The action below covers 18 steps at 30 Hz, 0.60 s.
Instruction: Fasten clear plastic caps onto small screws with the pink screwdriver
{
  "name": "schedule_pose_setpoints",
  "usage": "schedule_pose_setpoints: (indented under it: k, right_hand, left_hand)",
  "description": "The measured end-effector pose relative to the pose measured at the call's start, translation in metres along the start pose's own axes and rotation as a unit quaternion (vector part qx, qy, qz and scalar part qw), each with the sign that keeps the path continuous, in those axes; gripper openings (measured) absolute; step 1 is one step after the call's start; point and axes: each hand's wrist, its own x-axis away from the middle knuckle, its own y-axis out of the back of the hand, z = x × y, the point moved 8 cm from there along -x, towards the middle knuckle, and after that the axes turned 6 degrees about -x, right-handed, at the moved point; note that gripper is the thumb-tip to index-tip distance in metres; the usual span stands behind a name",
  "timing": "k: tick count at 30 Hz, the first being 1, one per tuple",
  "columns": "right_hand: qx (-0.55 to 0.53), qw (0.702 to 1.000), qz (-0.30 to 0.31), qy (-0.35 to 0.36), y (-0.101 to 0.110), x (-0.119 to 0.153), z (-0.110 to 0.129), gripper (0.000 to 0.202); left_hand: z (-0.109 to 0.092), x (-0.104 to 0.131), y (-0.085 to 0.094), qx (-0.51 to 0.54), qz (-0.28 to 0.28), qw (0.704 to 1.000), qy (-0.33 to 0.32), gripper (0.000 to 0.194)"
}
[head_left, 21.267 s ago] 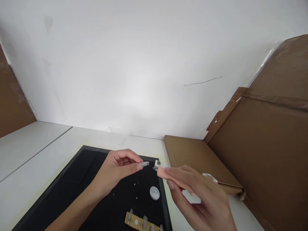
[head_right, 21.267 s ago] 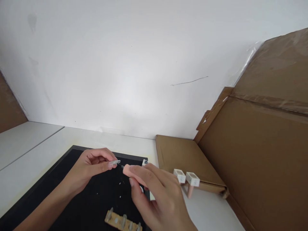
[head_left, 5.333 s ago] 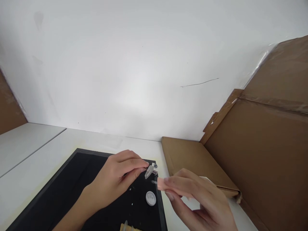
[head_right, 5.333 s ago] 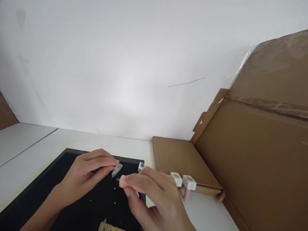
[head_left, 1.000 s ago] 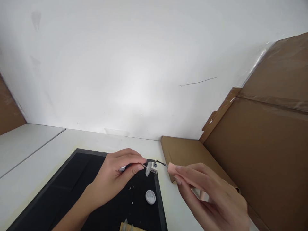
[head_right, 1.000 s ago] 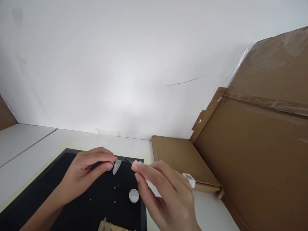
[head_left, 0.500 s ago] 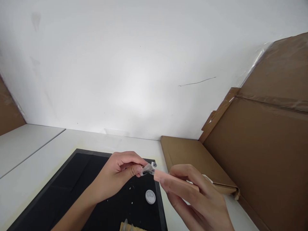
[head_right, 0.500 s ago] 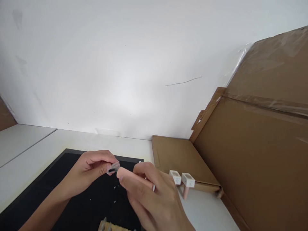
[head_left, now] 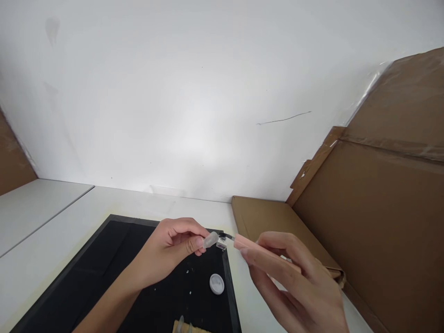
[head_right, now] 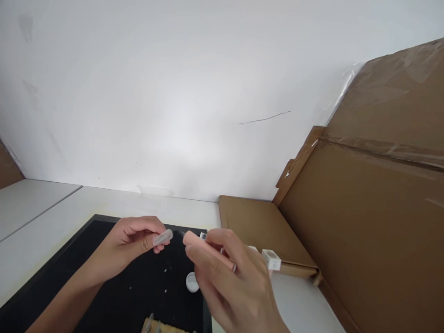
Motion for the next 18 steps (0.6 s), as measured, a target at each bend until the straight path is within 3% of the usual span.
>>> schedule_pose_setpoints:
  k: [3, 10, 18]
  right_hand:
    - [-0.032, 0.999, -0.016, -0.006, 0.004, 0.000, 0.004, 0.036]
    - [-0.027, 0.999, 0.023, 0.008, -0.004, -0.005, 0.015, 0.031]
    - [-0.011, 1.000, 0.016, 0.004, -0.004, 0.003, 0.007, 0.032]
  left_hand:
    - [0.002, -0.001, 0.000, 0.009, 0.000, 1.000, 0.008, 0.017]
    - [0.004, -0.003, -0.009, 0.081, 0.027, 0.995, 0.043, 0.013]
    - [0.007, 0.001, -0.013, 0.152, 0.041, 0.984, 0.088, 0.012]
